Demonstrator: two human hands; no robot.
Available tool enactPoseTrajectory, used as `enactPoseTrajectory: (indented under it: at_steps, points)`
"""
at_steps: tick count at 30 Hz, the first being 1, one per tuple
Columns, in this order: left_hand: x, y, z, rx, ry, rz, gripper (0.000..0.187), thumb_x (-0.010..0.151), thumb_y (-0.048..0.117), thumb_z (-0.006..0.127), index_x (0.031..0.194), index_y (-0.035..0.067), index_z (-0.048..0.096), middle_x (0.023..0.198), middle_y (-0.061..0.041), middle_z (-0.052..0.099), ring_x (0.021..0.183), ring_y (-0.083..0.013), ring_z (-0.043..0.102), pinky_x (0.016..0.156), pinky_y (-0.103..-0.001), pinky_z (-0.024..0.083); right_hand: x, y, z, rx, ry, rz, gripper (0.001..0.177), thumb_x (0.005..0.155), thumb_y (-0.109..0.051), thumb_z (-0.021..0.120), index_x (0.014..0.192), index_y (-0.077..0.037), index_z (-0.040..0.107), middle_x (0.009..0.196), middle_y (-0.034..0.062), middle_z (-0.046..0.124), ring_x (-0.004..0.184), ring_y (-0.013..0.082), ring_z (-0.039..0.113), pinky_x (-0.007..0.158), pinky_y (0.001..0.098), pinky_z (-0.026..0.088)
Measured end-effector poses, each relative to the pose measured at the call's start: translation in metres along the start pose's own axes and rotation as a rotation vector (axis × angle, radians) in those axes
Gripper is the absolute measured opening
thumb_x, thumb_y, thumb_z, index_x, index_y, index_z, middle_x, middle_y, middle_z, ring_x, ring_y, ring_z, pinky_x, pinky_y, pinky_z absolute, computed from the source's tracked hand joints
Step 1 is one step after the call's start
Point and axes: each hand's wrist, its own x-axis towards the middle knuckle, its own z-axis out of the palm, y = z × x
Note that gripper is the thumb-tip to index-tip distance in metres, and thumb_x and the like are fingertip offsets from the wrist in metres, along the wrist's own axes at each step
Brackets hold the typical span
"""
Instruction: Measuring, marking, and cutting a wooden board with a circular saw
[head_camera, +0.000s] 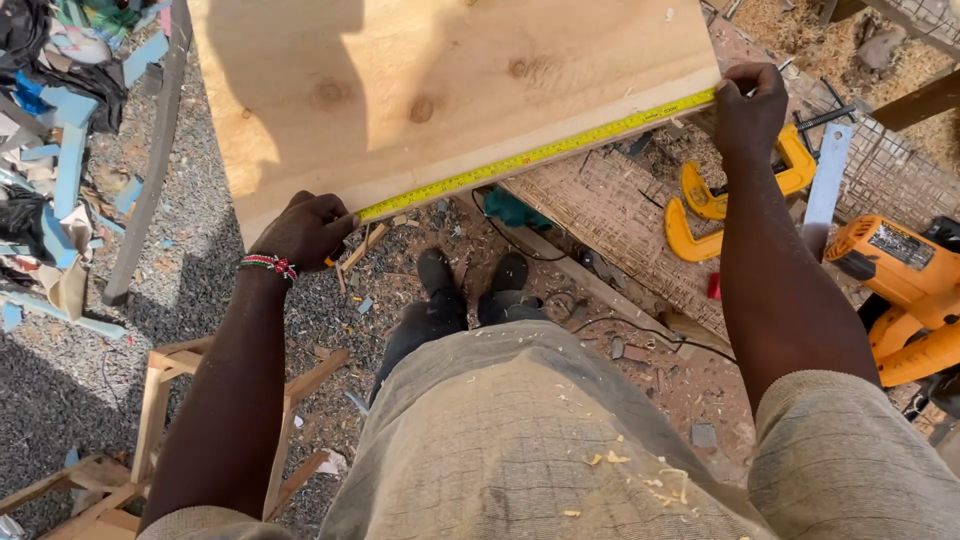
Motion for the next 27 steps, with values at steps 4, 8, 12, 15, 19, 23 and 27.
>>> enactPoseTrajectory:
  at_steps: [4, 8, 12, 15, 19, 23, 27]
  points:
    - [0.011, -0.010, 0.015, 0.145, 0.117, 0.091, 0.031, 0.097, 0.046, 0.057, 0.098, 0.016, 0.068, 0.111, -0.012, 0.055, 0.095, -0.0327, 0.064, 0.082, -0.050, 0.049, 0.002, 0.024, -0.004, -0.095, 0.065, -0.086, 0.013, 0.102, -0.006, 0.070, 0.108, -0.015, 0.063, 0.095, 0.0035, 0.060, 0.083, 0.0164, 0.057, 0.064, 0.0376, 0.048]
    - [0.014, -0.018, 0.028, 0.123, 0.225, 0.132, 0.033, 0.098, 0.051, 0.059, 0.095, 0.018, 0.064, 0.106, -0.009, 0.057, 0.084, -0.0373, 0.065, 0.073, -0.054, 0.047, -0.026, -0.015, -0.005, -0.173, 0.169, -0.411, 0.043, 0.095, 0.004, 0.063, 0.130, -0.016, 0.048, 0.106, 0.0140, 0.059, 0.090, 0.0299, 0.056, 0.067, 0.0496, 0.040]
    - [0.031, -0.036, 0.040, 0.199, 0.357, 0.228, 0.042, 0.100, 0.058, 0.061, 0.098, 0.015, 0.058, 0.100, -0.014, 0.057, 0.078, -0.0467, 0.063, 0.062, -0.061, 0.047, -0.070, -0.098, 0.016, 0.076, -0.012, -0.459, 0.027, 0.109, 0.001, 0.044, 0.133, -0.010, 0.046, 0.110, 0.0226, 0.072, 0.099, 0.0390, 0.068, 0.078, 0.0526, 0.043]
    - [0.031, -0.031, 0.037, 0.162, 0.301, 0.235, 0.038, 0.103, 0.051, 0.056, 0.095, 0.014, 0.057, 0.100, -0.014, 0.054, 0.070, -0.0422, 0.059, 0.059, -0.056, 0.045, -0.104, -0.160, 0.035, 0.190, -0.286, -0.252, 0.039, 0.119, -0.036, 0.043, 0.131, -0.002, 0.056, 0.105, 0.0212, 0.076, 0.097, 0.0314, 0.077, 0.089, 0.0382, 0.063]
    - [0.034, -0.036, 0.042, 0.144, 0.316, 0.267, 0.035, 0.103, 0.049, 0.057, 0.095, 0.015, 0.058, 0.100, -0.014, 0.053, 0.068, -0.0438, 0.059, 0.058, -0.057, 0.046, -0.133, -0.205, 0.064, 0.245, -0.585, -0.087, 0.057, 0.114, -0.047, 0.042, 0.137, 0.002, 0.060, 0.075, 0.0148, 0.066, 0.062, 0.0197, 0.062, 0.062, 0.0297, 0.053]
    - [0.033, -0.035, 0.042, 0.144, 0.340, 0.308, 0.033, 0.105, 0.046, 0.057, 0.093, 0.015, 0.058, 0.100, -0.015, 0.052, 0.063, -0.0436, 0.058, 0.052, -0.057, 0.044, -0.148, -0.207, 0.108, 0.195, -0.752, -0.009, 0.046, 0.112, -0.039, 0.047, 0.109, -0.001, 0.073, 0.084, 0.0112, 0.073, 0.069, 0.0169, 0.068, 0.067, 0.0277, 0.058]
    - [0.029, -0.029, 0.035, 0.163, 0.242, 0.211, 0.042, 0.106, 0.060, 0.052, 0.092, 0.020, 0.051, 0.102, -0.014, 0.051, 0.086, -0.0539, 0.068, 0.079, -0.059, 0.055, -0.161, -0.184, 0.150, 0.311, -0.867, -0.039, 0.020, 0.112, -0.016, 0.062, 0.115, 0.000, 0.072, 0.088, 0.0160, 0.072, 0.079, 0.0179, 0.070, 0.077, 0.0331, 0.063]
